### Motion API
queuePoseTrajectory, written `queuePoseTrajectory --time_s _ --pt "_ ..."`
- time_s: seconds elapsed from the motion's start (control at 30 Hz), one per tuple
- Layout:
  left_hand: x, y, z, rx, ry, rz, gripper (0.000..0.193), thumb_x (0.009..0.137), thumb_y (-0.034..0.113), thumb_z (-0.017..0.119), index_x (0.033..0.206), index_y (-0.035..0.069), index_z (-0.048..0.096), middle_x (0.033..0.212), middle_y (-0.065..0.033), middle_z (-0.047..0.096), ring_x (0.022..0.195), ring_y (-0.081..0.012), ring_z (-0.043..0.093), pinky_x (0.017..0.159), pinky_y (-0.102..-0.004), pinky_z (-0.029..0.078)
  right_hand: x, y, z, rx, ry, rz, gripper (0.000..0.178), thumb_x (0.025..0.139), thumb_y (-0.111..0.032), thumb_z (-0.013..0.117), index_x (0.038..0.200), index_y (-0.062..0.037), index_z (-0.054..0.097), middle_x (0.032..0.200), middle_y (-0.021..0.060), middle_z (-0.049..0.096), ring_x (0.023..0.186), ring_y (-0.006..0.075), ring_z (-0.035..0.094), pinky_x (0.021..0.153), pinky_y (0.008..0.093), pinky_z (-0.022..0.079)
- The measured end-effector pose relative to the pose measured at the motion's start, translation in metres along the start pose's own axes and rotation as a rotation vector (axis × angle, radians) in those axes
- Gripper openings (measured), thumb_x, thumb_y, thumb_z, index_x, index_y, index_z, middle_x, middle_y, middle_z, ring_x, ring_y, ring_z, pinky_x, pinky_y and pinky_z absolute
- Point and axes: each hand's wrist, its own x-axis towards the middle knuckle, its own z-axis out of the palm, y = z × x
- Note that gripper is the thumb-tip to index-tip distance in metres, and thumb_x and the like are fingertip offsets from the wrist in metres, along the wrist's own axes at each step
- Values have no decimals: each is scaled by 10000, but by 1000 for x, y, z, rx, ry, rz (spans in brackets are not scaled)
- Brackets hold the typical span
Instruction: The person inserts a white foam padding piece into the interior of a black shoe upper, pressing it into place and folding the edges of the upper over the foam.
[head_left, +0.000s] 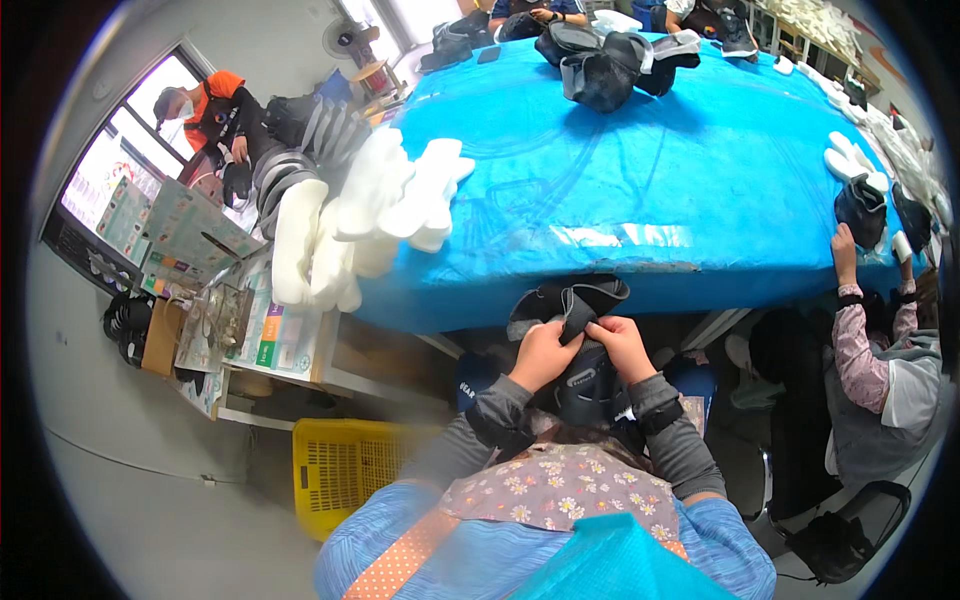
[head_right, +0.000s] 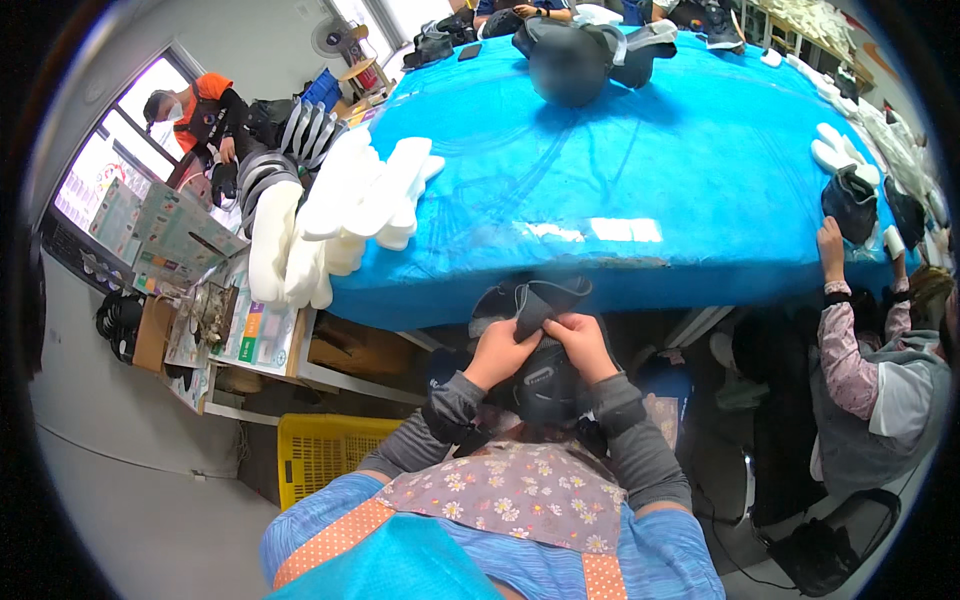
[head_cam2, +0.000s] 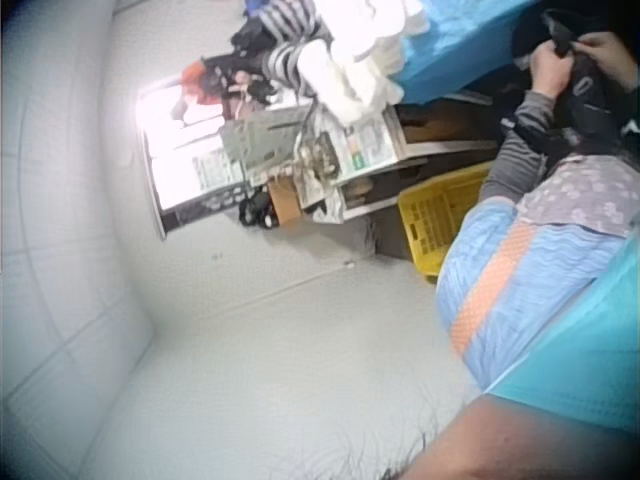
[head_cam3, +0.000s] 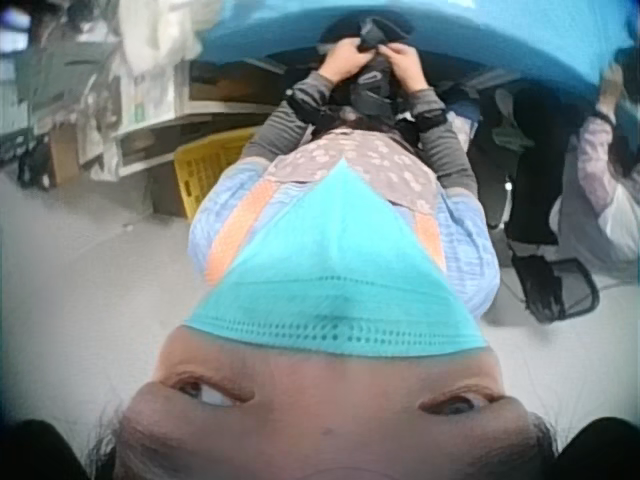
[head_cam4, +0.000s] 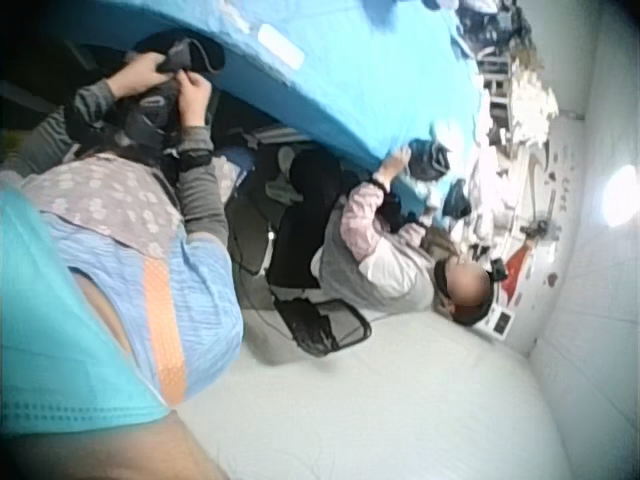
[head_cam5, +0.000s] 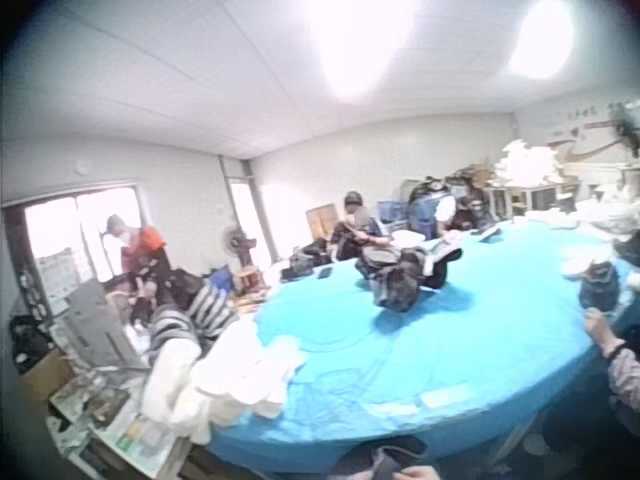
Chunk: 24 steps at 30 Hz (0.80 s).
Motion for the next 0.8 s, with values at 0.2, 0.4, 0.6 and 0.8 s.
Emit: queuePoseTrajectory --time_s 0.2,0.4,0.6,0.8 --pt "9 -35 19 -119 -116 -154 339 881 310 673 1025 3 694 912 -189 722 858 -319 703 754 -396 524 27 49 -14 -103 37 35 250 888 -207 717 820 34 717 698 -35 611 633 58 489 566 257 375" --pt "8 -34 16 -141 -98 -161 354 884 360 661 999 28 713 872 -175 725 815 -317 707 701 -385 524 27 31 -16 -153 -52 200 193 930 -185 673 904 -3 727 831 -25 685 730 41 553 680 236 431" --pt "2 -12 5 -6 -40 -177 384 866 409 687 1011 56 727 846 -159 729 804 -302 710 712 -379 531 31 -11 -21 -108 -210 340 208 903 -250 695 969 -53 695 830 -57 603 732 56 475 667 240 372" --pt "-1 -7 -2 7 -14 -175 426 844 449 696 958 39 721 827 -198 712 821 -366 695 711 -425 527 24 -38 -7 -49 -216 412 420 919 -362 671 1117 8 666 1015 44 671 906 123 576 802 251 446"
